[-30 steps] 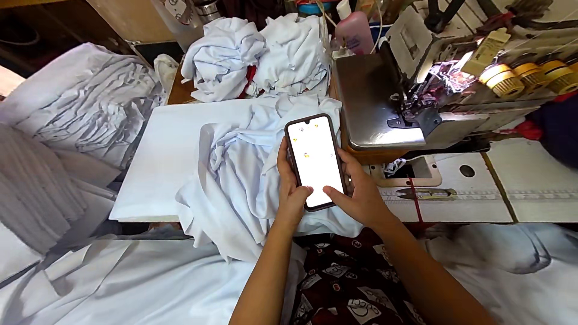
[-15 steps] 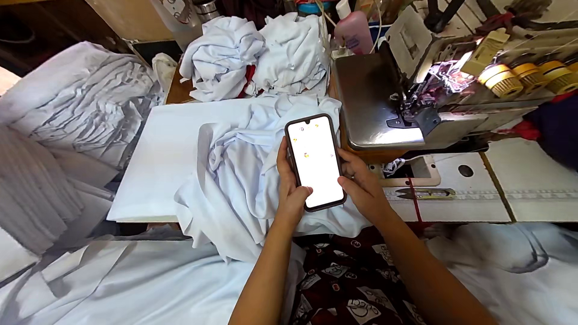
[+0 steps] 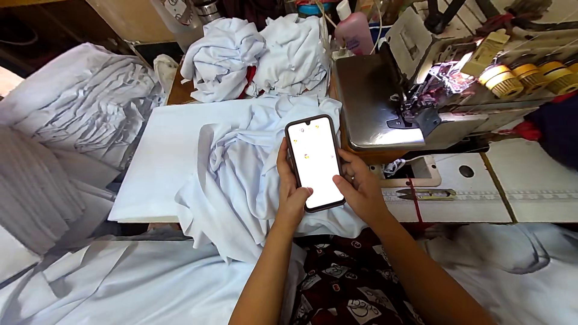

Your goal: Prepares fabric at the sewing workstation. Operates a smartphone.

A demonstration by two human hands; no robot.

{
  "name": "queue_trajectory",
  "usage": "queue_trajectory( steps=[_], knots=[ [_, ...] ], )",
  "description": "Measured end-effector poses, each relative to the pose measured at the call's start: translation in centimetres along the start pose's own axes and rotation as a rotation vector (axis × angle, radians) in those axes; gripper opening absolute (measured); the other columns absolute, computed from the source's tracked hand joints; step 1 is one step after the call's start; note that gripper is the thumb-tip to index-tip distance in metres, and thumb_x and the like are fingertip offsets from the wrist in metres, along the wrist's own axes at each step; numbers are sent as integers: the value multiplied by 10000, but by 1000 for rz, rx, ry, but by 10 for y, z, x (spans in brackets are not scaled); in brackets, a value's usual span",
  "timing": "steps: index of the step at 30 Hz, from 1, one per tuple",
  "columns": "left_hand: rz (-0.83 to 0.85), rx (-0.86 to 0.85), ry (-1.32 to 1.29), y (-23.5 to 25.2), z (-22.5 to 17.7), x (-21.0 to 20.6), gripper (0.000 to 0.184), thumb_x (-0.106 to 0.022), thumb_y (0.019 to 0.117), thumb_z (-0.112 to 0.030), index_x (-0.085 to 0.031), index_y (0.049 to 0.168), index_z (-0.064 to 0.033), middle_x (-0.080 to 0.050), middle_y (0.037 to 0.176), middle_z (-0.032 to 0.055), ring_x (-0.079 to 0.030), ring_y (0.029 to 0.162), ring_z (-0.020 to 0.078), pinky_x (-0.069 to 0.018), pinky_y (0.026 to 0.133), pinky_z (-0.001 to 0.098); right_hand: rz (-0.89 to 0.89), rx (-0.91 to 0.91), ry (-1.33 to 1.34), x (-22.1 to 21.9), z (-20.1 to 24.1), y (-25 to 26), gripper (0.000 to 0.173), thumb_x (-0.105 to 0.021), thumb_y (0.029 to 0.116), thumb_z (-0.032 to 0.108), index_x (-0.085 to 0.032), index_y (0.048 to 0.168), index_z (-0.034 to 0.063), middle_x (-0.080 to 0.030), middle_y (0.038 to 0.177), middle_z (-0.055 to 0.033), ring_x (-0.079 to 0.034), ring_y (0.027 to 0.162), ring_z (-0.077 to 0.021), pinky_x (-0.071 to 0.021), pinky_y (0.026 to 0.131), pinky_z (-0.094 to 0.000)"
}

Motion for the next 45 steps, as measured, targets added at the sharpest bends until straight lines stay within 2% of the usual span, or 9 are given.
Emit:
queue_trajectory(
  steps=[6, 11, 18, 26, 30, 34, 37, 40, 45],
  knots=[
    [-12, -15, -3, -1, -2, -1, 1006, -515, 749, -22, -54, 1624, -208, -441, 1518, 36, -561, 1281, 105, -521, 1030, 334, 28, -72, -60, 8, 7, 5, 430, -504, 1009, 168, -552, 1350, -90, -673, 846, -1, -577, 705, 49, -489, 653, -131],
    [13, -26, -26, -1, 0, 0, 1004, -536, 757, -39, -61, 1622, -219, -443, 1515, 20, -558, 1282, 105, -519, 1037, 344, -8, -28, -174, 11, 10, 13, 323, -502, 1031, 235, -702, 1108, -6, -631, 718, 44, -531, 603, 55, -464, 578, -145],
    [33, -37, -35, -1, 1, 0, 991, -543, 767, -44, -69, 1619, -221, -444, 1517, 11, -564, 1277, 101, -521, 1035, 339, -66, 2, -269, 11, 11, 19, 323, -509, 1024, 258, -714, 903, 39, -504, 606, 80, -431, 529, 53, -375, 516, -144],
    [56, -49, -49, 0, 1, 1, 993, -541, 766, -22, -75, 1619, -223, -463, 1501, 9, -571, 1271, 109, -523, 1036, 350, -110, 3, -373, 9, 10, 19, 319, -545, 987, 311, -703, 817, 93, -502, 579, 89, -441, 513, 27, -377, 506, -192],
    [50, -43, -50, -1, 2, 1, 988, -542, 769, -30, -73, 1618, -219, -461, 1498, 15, -572, 1267, 111, -526, 1030, 345, -66, 17, -328, 11, 8, 16, 336, -511, 1017, 301, -716, 906, 59, -534, 615, 69, -468, 541, 22, -403, 524, -188],
    [35, -26, -43, -1, 1, 1, 978, -533, 774, -36, -83, 1620, -234, -459, 1503, 12, -569, 1270, 108, -528, 1024, 345, 54, -12, -289, 16, 6, 11, 395, -452, 1057, 307, -707, 1140, 18, -644, 758, 7, -555, 650, -7, -475, 613, -215],
    [29, -13, -33, -1, 0, 1, 980, -517, 765, -32, -84, 1621, -231, -455, 1508, 18, -566, 1273, 106, -527, 1024, 346, 143, -35, -318, 19, 5, 5, 480, -417, 1065, 338, -631, 1325, -4, -715, 940, -75, -648, 811, -79, -540, 740, -287],
    [31, -2, -36, -1, 0, 2, 994, -512, 756, -44, -72, 1625, -242, -464, 1498, 8, -573, 1257, 91, -528, 1016, 339, 265, -83, -322, 24, 6, 0, 584, -460, 1002, 319, -490, 1479, -16, -712, 1063, -140, -669, 908, -148, -552, 824, -350],
    [51, -1, -92, -1, 2, 4, 1014, -508, 743, -34, -73, 1627, -271, -473, 1494, -6, -583, 1241, 87, -538, 1001, 342, 336, -123, -199, 24, 10, 0, 664, -518, 940, 214, -369, 1532, -47, -695, 1046, -124, -628, 818, -40, -529, 745, -205]
  ],
)
Point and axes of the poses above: each hand's wrist, its own y-axis towards the middle knuckle, its own x-axis out of the back of the hand, z = x × y, the point moved 1 cm from there along y, towards the middle knuckle
